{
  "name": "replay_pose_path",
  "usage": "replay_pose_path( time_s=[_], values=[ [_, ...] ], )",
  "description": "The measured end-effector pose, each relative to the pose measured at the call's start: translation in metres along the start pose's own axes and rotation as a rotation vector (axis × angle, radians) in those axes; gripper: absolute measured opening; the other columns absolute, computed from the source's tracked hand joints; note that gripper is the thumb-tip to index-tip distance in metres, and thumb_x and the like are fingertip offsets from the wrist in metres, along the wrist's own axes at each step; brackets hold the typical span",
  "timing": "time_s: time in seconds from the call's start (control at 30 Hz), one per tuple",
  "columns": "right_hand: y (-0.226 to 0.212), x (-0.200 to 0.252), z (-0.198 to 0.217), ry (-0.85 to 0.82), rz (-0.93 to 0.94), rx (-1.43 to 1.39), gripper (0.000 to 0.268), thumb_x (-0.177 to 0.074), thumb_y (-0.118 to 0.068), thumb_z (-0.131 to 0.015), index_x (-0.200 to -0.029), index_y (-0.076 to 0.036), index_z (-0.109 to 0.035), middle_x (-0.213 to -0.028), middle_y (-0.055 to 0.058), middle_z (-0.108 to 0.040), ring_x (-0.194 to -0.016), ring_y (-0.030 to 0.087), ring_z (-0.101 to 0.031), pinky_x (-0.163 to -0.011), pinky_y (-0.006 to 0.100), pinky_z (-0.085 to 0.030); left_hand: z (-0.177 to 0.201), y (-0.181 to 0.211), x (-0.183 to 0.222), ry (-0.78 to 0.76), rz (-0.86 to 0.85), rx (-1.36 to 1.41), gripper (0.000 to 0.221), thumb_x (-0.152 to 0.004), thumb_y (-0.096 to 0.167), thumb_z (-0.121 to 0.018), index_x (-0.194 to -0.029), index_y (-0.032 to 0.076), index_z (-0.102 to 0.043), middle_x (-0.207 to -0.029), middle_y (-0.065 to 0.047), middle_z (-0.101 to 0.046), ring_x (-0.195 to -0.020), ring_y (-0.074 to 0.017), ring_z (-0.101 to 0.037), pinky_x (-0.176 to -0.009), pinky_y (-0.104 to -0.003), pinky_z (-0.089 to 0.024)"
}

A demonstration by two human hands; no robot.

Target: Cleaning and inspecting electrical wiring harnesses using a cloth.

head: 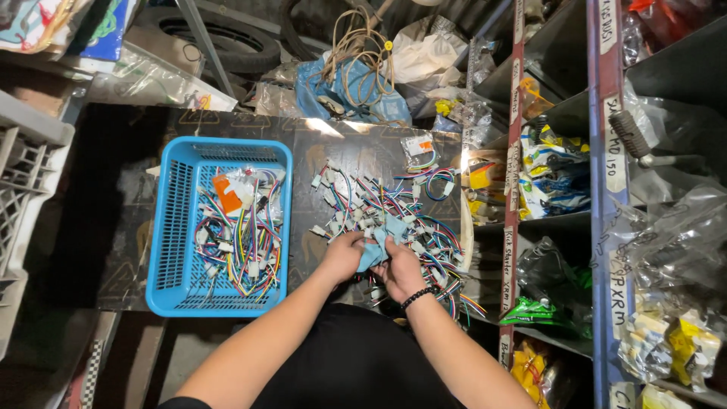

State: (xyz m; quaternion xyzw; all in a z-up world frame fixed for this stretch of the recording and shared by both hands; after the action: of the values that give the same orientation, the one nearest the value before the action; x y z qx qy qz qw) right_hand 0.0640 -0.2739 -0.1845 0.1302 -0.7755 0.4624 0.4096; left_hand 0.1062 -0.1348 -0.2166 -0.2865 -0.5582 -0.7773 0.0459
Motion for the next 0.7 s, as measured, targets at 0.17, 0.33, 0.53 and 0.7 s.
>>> replay_pose_path(
  time_s=[0.17, 0.33, 0.53, 0.7],
  values=[
    [-0.013, 0.034, -0.043, -0.067, 0.032, 0.060, 0.023, -0.103, -0.027, -0.060, -0.113, -0.006, -0.062, -0.103, 0.014, -0.074, -0.085, 0.026, -0.073, -0.078, 0.046, -0.061, 0.033, 0.017, 0.028, 0.145, 0.045, 0.014, 0.037, -0.089, 0.023, -0.057, -0.120, 0.011, -0.075, -0.109, -0.018, -0.075, -0.114, -0.0381, -0.067, -0.099, -0.050, -0.053],
    [-0.023, 0.060, -0.084, -0.137, 0.043, 0.108, 0.019, -0.103, -0.025, -0.062, -0.107, -0.006, -0.065, -0.091, 0.009, -0.073, -0.074, 0.021, -0.070, -0.068, 0.037, -0.061, 0.072, 0.033, 0.053, 0.283, 0.052, 0.172, 0.026, -0.091, 0.021, -0.060, -0.107, 0.016, -0.081, -0.089, -0.009, -0.078, -0.095, -0.0294, -0.074, -0.087, -0.042, -0.058],
    [0.002, 0.025, -0.095, -0.214, 0.077, 0.272, 0.017, -0.100, -0.018, -0.065, -0.105, -0.002, -0.069, -0.083, 0.009, -0.073, -0.068, 0.018, -0.071, -0.061, 0.034, -0.062, 0.123, 0.024, 0.079, 0.435, 0.038, 0.165, 0.032, -0.096, 0.025, -0.062, -0.119, 0.008, -0.076, -0.097, -0.019, -0.077, -0.102, -0.0372, -0.071, -0.086, -0.050, -0.055],
    [-0.009, 0.065, -0.145, -0.247, 0.108, 0.269, 0.045, -0.098, -0.051, -0.063, -0.097, -0.006, -0.065, -0.082, 0.010, -0.068, -0.075, 0.018, -0.069, -0.065, 0.029, -0.058, 0.146, -0.008, 0.086, 0.533, 0.006, 0.282, 0.022, -0.096, 0.022, -0.063, -0.105, 0.011, -0.080, -0.070, -0.007, -0.073, -0.072, -0.0178, -0.067, -0.070, -0.034, -0.053]
  ],
)
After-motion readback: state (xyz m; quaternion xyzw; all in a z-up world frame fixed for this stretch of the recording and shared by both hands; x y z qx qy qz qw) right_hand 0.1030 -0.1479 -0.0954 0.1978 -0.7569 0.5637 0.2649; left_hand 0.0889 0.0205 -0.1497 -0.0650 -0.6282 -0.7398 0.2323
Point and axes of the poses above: each hand's wrist, its own x-axis away from the middle knuckle, its own z-axis out of the back of the hand, y = z × x, the point moved 9 cm from there along -x, towards the middle knuckle
